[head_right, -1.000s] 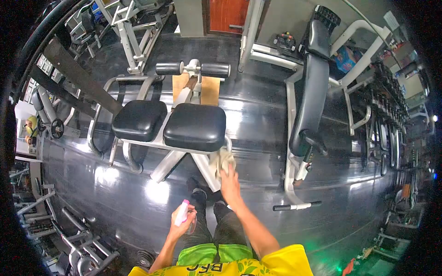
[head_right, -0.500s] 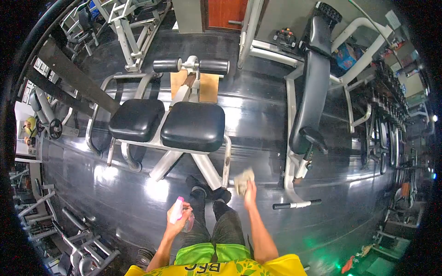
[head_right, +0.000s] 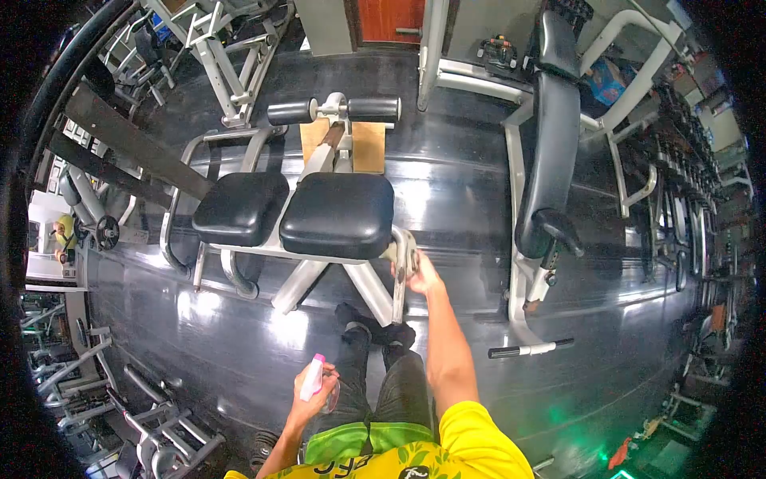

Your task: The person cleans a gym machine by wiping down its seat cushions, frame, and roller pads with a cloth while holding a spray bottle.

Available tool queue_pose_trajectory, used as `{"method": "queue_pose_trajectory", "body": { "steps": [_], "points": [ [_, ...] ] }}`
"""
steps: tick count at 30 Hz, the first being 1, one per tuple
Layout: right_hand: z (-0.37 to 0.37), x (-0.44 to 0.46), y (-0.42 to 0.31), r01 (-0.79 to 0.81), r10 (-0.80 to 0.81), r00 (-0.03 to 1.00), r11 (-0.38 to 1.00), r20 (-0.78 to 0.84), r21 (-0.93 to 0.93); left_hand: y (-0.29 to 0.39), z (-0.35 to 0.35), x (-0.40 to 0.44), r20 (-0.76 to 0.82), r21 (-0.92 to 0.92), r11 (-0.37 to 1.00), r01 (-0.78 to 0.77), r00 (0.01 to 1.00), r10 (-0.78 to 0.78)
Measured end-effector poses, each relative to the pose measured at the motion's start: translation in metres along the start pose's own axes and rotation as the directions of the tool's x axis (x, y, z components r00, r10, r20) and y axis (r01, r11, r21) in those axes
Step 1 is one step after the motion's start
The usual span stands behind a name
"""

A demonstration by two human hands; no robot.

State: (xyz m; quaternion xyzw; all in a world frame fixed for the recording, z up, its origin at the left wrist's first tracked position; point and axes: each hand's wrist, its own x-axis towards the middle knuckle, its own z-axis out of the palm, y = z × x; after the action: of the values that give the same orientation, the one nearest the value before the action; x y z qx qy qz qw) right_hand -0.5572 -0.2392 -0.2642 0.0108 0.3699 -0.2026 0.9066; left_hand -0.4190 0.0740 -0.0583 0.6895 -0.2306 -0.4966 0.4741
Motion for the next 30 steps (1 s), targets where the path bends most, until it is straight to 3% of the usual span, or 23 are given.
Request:
{"method": "queue_pose_trajectory", "body": {
  "steps": [4, 5, 6, 7, 9, 10, 11, 13, 14, 16, 21, 23, 25, 26, 29, 30],
  "points": [
    [-0.039, -0.039, 0.052, -0.119, 0.13, 0.988, 0.985, -0.083, 0.125, 0.006, 0.002, 0.005, 0.014, -0.004, 1.0, 0.014, 1.0, -0.014],
    [-0.053, -0.052, 0.067, -0.087, 0.088, 0.996, 0.995, -0.004, 0.044, 0.007, 0.003, 0.006, 0.006, 0.001, 1.0, 0.006, 1.0, -0.006],
    [-0.053, -0.071, 0.083, -0.066, 0.065, 0.994, 0.998, -0.092, -0.012, 0.007, 0.004, 0.006, -0.001, 0.007, 1.0, -0.001, 1.0, 0.001],
    [-0.063, -0.081, 0.097, -0.138, 0.139, 0.984, 0.99, -0.111, 0.019, 0.007, 0.004, 0.007, 0.006, 0.006, 1.0, -0.005, 1.0, 0.005],
    [-0.079, -0.104, 0.12, -0.174, 0.168, 0.985, 0.967, -0.048, -0.187, 0.007, 0.007, 0.01, 0.025, 0.052, 0.999, 0.01, 1.0, -0.011],
    [-0.12, -0.097, 0.142, -0.203, 0.161, 0.967, 0.955, -0.198, -0.217, 0.01, 0.011, 0.01, 0.031, 0.049, 0.999, -0.006, 0.999, 0.004],
    [-0.101, -0.121, 0.139, -0.31, 0.179, 0.923, 0.87, -0.341, -0.382, 0.013, 0.014, 0.009, 0.04, 0.036, 0.999, -0.021, 0.999, 0.02],
    [-0.113, -0.136, 0.148, -0.245, 0.207, 0.962, 0.939, -0.176, -0.24, 0.021, 0.021, 0.003, 0.045, 0.015, 0.999, -0.045, 0.998, 0.044],
    [-0.11, -0.146, 0.145, -0.238, 0.199, 0.965, 0.938, -0.171, -0.253, 0.029, 0.024, -0.002, 0.06, 0.044, 0.998, -0.04, 0.998, 0.037],
    [-0.095, -0.172, 0.135, -0.082, 0.066, 0.99, 0.988, -0.122, -0.13, 0.035, 0.03, -0.006, 0.068, 0.068, 0.996, -0.057, 0.996, 0.053],
    [-0.05, -0.21, 0.104, 0.037, -0.062, 0.993, 0.973, -0.102, -0.229, 0.036, 0.043, -0.025, 0.087, 0.088, 0.969, -0.231, 0.971, 0.224],
    [-0.034, -0.222, 0.093, 0.07, -0.107, 0.985, 0.965, -0.134, -0.252, 0.039, 0.047, -0.034, 0.075, 0.056, 0.981, -0.184, 0.981, 0.18],
    [-0.034, -0.222, 0.086, 0.1, -0.108, 0.994, 0.969, -0.022, -0.228, 0.039, 0.048, -0.039, 0.075, 0.056, 0.965, -0.256, 0.965, 0.251],
    [-0.033, -0.222, 0.082, 0.103, -0.104, 0.995, 0.973, 0.006, -0.207, 0.038, 0.048, -0.042, 0.075, 0.024, 0.981, -0.192, 0.979, 0.19],
    [-0.04, -0.216, 0.076, 0.117, -0.109, 0.993, 0.974, 0.051, -0.192, 0.039, 0.051, -0.048, 0.029, -0.09, 0.974, -0.208, 0.977, 0.211],
    [-0.043, -0.215, 0.074, 0.139, -0.137, 0.99, 0.96, 0.029, -0.244, 0.038, 0.051, -0.047, 0.002, 0.033, 0.953, -0.3, 0.954, 0.3]
  ]
}}
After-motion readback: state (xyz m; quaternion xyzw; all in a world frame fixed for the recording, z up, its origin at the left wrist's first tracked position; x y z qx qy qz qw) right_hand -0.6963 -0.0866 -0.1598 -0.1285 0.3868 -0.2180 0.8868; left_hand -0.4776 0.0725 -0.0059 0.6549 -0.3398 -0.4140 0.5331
